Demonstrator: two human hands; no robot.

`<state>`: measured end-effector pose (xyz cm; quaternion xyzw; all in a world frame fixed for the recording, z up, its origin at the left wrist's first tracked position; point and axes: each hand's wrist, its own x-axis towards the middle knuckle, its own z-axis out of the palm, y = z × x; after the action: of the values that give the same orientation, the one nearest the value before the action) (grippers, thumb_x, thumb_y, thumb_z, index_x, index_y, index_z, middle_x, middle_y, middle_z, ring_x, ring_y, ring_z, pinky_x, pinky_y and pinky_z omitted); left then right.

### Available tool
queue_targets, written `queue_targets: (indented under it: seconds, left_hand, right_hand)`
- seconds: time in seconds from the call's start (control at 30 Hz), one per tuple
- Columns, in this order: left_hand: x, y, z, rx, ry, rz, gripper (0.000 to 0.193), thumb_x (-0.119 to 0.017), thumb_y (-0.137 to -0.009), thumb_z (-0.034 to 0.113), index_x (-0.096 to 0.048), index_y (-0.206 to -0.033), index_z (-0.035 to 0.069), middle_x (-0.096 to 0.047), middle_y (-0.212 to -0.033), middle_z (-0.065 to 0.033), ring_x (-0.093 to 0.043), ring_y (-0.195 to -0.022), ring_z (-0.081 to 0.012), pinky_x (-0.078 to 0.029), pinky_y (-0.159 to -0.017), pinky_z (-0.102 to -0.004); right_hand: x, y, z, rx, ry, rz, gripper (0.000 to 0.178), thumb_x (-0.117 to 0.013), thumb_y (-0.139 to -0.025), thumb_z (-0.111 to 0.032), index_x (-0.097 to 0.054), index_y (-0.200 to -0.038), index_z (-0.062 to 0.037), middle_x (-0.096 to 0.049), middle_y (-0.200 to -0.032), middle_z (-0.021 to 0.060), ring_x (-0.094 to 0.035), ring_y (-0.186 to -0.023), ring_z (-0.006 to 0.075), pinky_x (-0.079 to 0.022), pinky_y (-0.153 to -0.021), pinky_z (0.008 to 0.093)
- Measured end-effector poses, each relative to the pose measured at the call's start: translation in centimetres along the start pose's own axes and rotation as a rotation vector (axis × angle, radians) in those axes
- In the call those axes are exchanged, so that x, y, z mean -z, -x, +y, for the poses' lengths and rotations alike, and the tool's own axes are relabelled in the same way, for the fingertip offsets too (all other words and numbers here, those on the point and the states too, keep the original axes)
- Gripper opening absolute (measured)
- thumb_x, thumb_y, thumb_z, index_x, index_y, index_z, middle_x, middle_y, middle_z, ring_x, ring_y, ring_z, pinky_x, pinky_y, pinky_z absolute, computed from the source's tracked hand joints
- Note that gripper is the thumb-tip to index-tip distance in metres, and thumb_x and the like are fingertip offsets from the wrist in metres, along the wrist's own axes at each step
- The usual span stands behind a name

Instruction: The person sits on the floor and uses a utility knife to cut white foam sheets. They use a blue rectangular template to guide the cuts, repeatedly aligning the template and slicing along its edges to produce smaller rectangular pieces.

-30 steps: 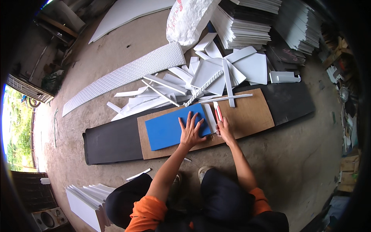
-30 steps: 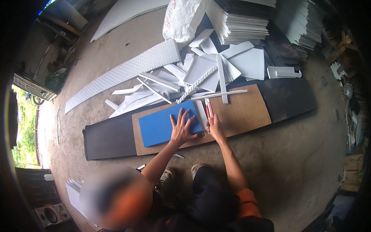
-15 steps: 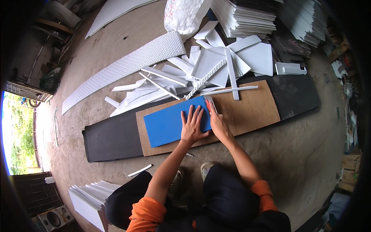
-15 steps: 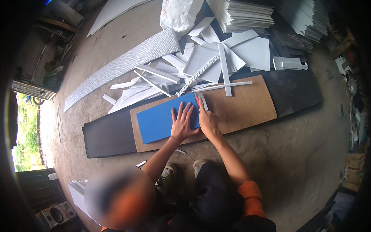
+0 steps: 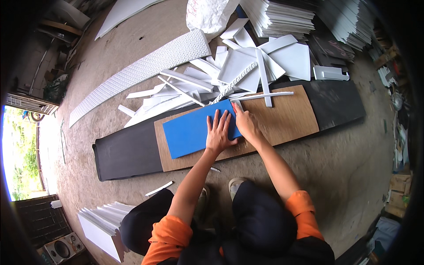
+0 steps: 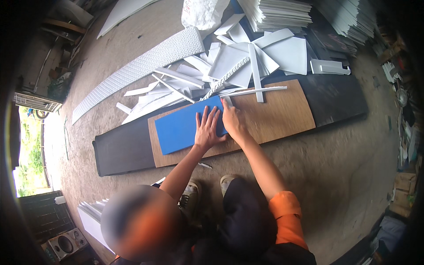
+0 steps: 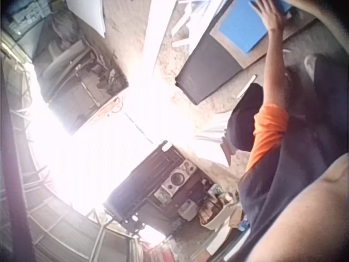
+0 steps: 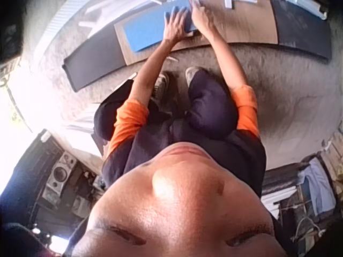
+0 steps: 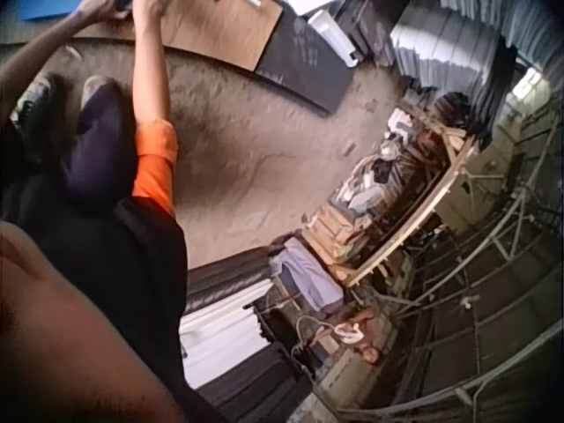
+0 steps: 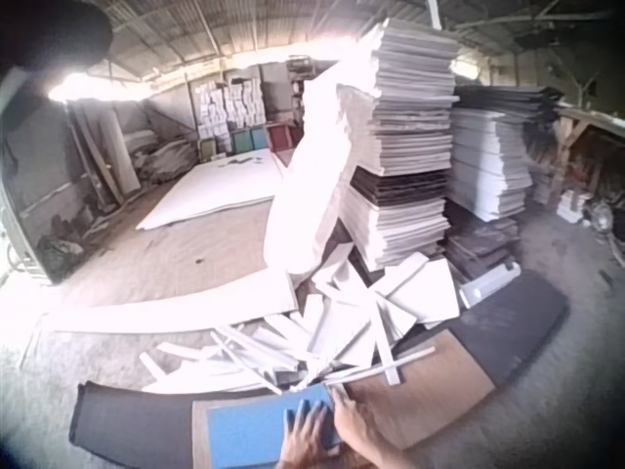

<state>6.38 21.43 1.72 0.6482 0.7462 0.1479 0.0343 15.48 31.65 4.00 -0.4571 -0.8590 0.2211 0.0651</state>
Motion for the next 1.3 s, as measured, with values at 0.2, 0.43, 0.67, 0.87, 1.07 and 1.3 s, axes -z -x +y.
queue_targets:
  seconds: [0.2,0.43,0.67,0.87,1.07,1.3]
  left_hand:
    - [-0.1,0.1,0.1,0.004,-0.003,0.008,0.095,-0.068,-0.053,0.050,-0.032,-0.130,0.009,-0.028,-0.136,-0.0068,-0.015,-0.130,-0.0295,-0.010,-0.102,-0.0556]
    - [0.1,0.2,0.4,0.000,-0.010,0.040,0.096,-0.068,-0.053,0.051,-0.031,-0.131,0.009,-0.028,-0.136,-0.0060,-0.015,-0.130,-0.0290,-0.010,-0.102,-0.0553]
    - [-0.1,0.0,1.2,-0.008,-0.018,0.034,0.096,-0.069,-0.055,0.048,-0.028,-0.132,0.008,-0.025,-0.138,-0.0061,-0.012,-0.131,-0.0279,-0.009,-0.103,-0.0553]
    - [0.0,0.8,0.4,0.007,-0.038,0.018,0.098,-0.071,-0.055,0.046,-0.026,-0.132,0.008,-0.024,-0.138,-0.0063,-0.012,-0.131,-0.0288,-0.010,-0.102,-0.0560]
    - [-0.3,0.6,0.7,0.000,-0.004,0.005,0.098,-0.071,-0.056,0.046,-0.024,-0.132,0.007,-0.023,-0.138,-0.0072,-0.011,-0.131,-0.0302,-0.010,-0.102,-0.0564]
    - [-0.6,0.1,-0.3,0.026,-0.017,0.017,0.094,-0.069,-0.059,0.047,-0.025,-0.132,0.007,-0.024,-0.137,-0.0080,-0.012,-0.131,-0.0311,-0.013,-0.103,-0.0533]
  right_hand:
    - [1.2,1.2,-0.5,-0.019,0.003,-0.078,0.038,-0.040,-0.083,-0.011,-0.042,-0.119,-0.0014,-0.060,-0.076,0.0259,-0.061,-0.073,0.0373,-0.051,-0.062,0.0432]
    - [1.7,5.3,0.9,-0.050,-0.084,-0.123,0.039,-0.040,-0.081,-0.010,-0.043,-0.120,-0.0033,-0.059,-0.079,0.0272,-0.060,-0.076,0.0400,-0.049,-0.067,0.0473]
    - [0.5,9.8,3.5,0.006,-0.050,-0.069,0.045,-0.040,-0.081,-0.008,-0.037,-0.125,-0.0052,-0.059,-0.079,0.0268,-0.060,-0.075,0.0403,-0.048,-0.065,0.0477]
    - [1.7,12.6,1.6,-0.060,-0.014,-0.186,0.046,-0.040,-0.082,-0.008,-0.033,-0.128,-0.0042,-0.058,-0.078,0.0279,-0.059,-0.074,0.0408,-0.049,-0.062,0.0472]
    - [1.4,13.8,2.5,-0.057,0.014,-0.177,0.049,-0.041,-0.082,-0.008,-0.031,-0.129,-0.0044,-0.059,-0.074,0.0269,-0.060,-0.071,0.0406,-0.049,-0.062,0.0466]
    - [2.5,15.1,1.9,-0.089,-0.030,-0.185,0.041,-0.045,-0.083,-0.014,-0.040,-0.121,-0.0024,-0.059,-0.072,0.0255,-0.060,-0.071,0.0405,-0.049,-0.063,0.0472]
